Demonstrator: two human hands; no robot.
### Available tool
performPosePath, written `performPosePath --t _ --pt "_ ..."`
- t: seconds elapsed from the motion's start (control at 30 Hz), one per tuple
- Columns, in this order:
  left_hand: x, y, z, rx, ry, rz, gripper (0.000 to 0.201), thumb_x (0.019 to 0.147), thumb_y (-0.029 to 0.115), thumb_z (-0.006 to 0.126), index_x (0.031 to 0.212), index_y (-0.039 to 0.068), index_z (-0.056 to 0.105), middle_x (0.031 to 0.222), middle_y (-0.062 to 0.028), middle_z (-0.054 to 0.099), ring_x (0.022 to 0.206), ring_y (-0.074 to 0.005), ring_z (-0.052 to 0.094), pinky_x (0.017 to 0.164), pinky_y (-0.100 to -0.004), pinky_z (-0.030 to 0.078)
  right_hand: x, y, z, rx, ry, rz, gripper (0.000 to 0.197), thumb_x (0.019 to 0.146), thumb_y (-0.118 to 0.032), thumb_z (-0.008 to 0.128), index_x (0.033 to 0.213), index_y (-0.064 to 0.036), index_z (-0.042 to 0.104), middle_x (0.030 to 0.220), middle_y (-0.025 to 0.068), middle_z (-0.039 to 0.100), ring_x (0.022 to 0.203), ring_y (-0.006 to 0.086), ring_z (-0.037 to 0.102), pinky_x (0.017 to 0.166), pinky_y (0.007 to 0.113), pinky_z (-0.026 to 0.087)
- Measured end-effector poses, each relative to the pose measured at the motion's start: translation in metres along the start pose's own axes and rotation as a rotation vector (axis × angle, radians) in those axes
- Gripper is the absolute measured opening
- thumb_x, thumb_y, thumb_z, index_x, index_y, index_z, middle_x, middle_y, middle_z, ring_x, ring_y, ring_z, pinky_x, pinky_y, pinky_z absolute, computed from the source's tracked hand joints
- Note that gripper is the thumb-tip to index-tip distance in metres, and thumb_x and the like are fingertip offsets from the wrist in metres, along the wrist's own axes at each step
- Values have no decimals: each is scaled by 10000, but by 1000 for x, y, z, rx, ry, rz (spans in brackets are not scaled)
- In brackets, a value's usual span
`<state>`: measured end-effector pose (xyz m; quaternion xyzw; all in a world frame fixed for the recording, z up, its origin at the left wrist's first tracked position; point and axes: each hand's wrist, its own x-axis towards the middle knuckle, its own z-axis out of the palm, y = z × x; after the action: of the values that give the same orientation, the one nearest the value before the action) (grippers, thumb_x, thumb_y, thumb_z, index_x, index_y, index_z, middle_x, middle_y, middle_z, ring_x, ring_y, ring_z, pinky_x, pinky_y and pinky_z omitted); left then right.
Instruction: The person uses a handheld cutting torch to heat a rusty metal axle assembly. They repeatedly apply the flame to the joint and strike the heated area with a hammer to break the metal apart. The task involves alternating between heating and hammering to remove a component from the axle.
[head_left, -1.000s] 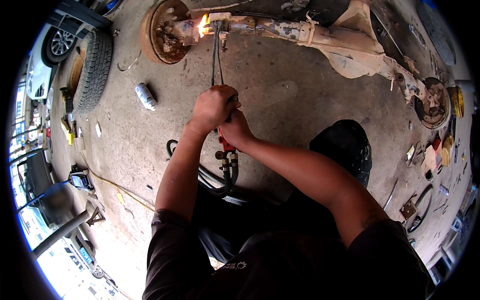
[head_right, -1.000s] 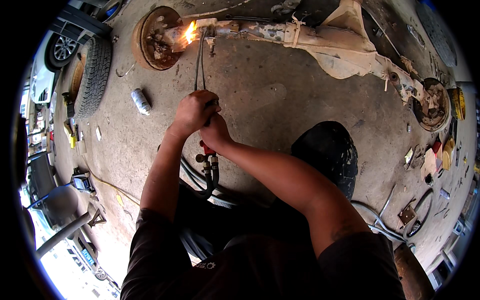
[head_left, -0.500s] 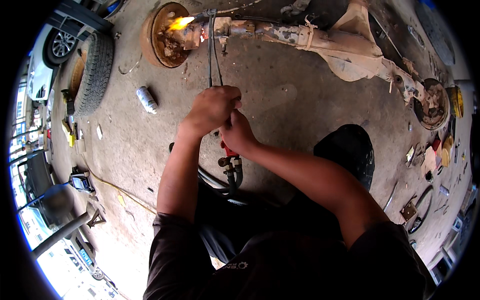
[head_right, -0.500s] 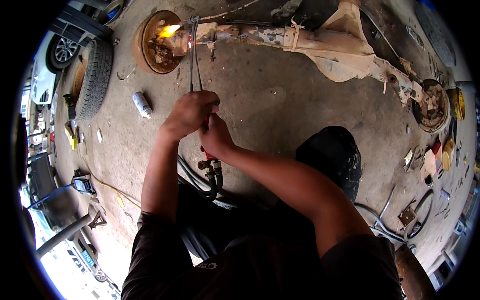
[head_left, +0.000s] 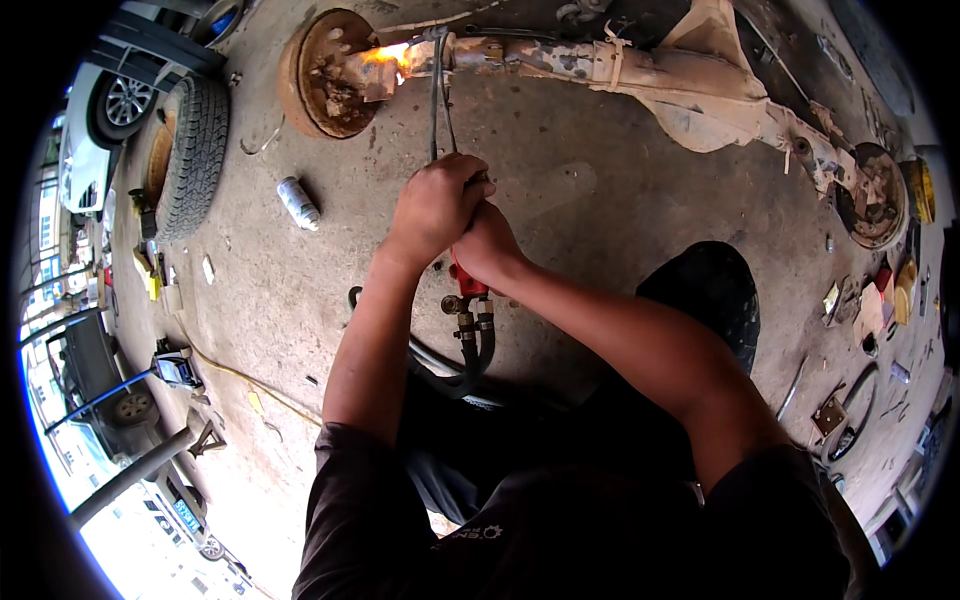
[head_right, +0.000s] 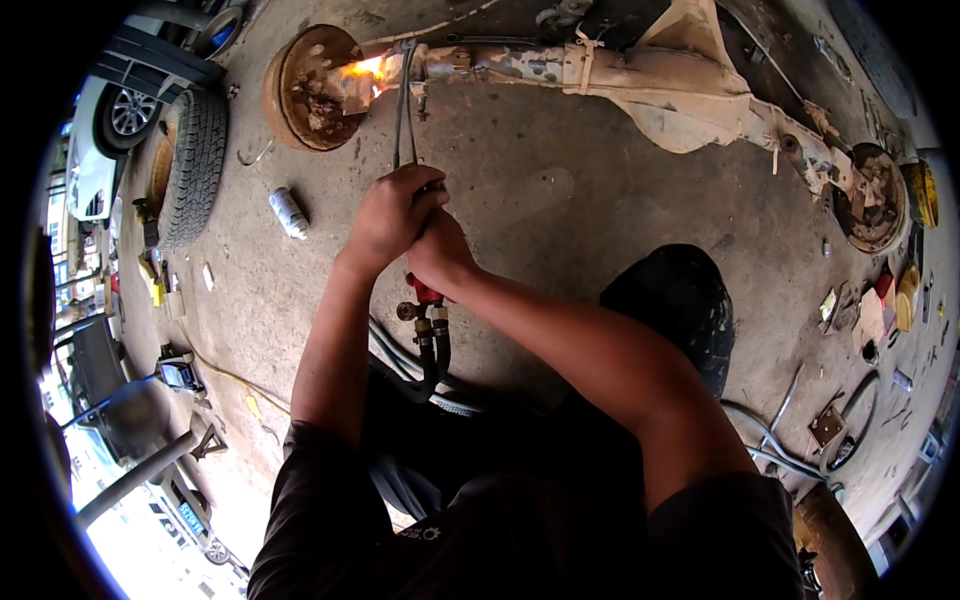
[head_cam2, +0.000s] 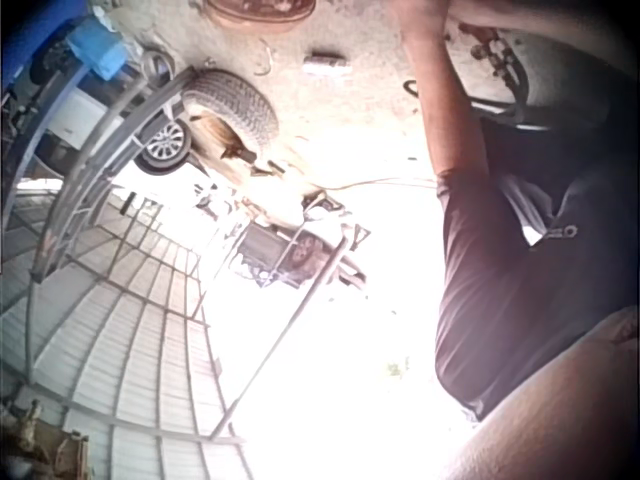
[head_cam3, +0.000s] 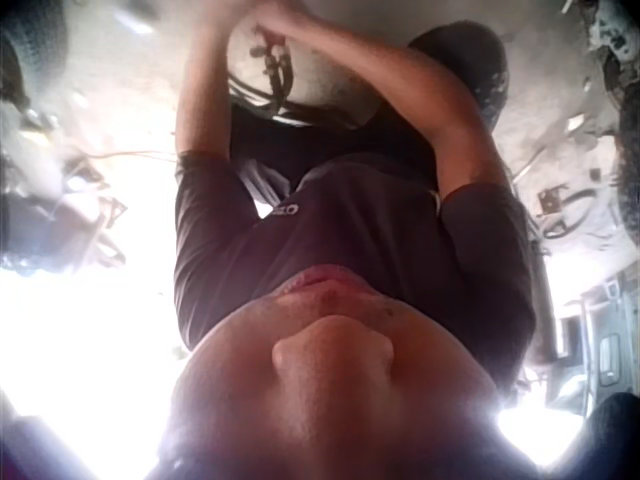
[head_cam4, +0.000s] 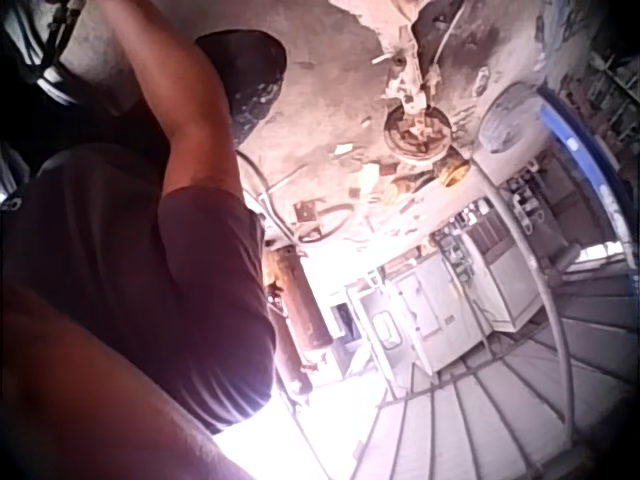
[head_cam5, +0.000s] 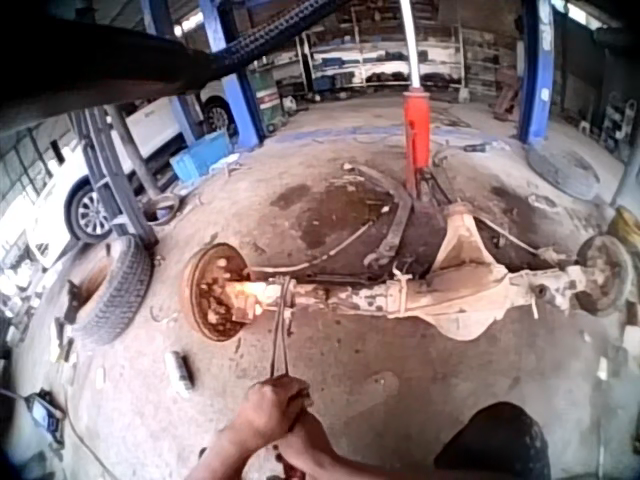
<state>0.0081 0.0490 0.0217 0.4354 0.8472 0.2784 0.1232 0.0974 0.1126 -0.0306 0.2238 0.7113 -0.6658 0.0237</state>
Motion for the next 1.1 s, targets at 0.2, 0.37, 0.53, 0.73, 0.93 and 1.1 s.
performPosePath --t 0.2,0.37,0.53,0.73,0.93,1.1 --pt "9 8 0 -22 71 -38 250 849 166 741 1048 17 717 1022 -180 723 946 -378 691 836 -425 546 -8 -36 -28 118 -82 118 252 948 -151 527 1069 55 606 894 199 696 826 313 710 676 438 552" --pt "13 15 1 12 7 -143 241 843 202 741 1033 53 738 1007 -163 734 930 -368 701 828 -427 552 -4 -29 -34 208 -144 226 236 936 -119 526 1064 59 614 878 154 692 793 239 702 646 400 540" --pt "17 13 11 53 60 -156 201 835 245 728 959 87 740 965 -136 727 904 -365 692 800 -457 551 7 -5 -29 347 -146 147 154 963 -123 523 1001 18 573 813 95 629 652 188 640 519 353 505" --pt "23 12 15 82 39 -144 195 835 252 722 928 80 721 963 -133 718 909 -361 685 798 -465 547 12 3 -31 385 -147 99 102 976 -98 502 964 -6 544 755 78 592 539 173 594 444 350 491" --pt "26 7 18 100 27 -108 199 837 246 720 937 74 707 987 -136 703 935 -365 675 806 -468 540 20 12 -30 214 -133 116 289 946 -163 542 1126 52 611 1026 220 699 977 309 702 770 418 535" --pt "25 3 16 88 54 -76 193 839 236 715 929 65 702 963 -143 695 941 -369 667 815 -473 534 20 6 -26 219 -120 163 281 944 -158 531 1111 51 616 993 221 705 931 311 714 728 426 542"
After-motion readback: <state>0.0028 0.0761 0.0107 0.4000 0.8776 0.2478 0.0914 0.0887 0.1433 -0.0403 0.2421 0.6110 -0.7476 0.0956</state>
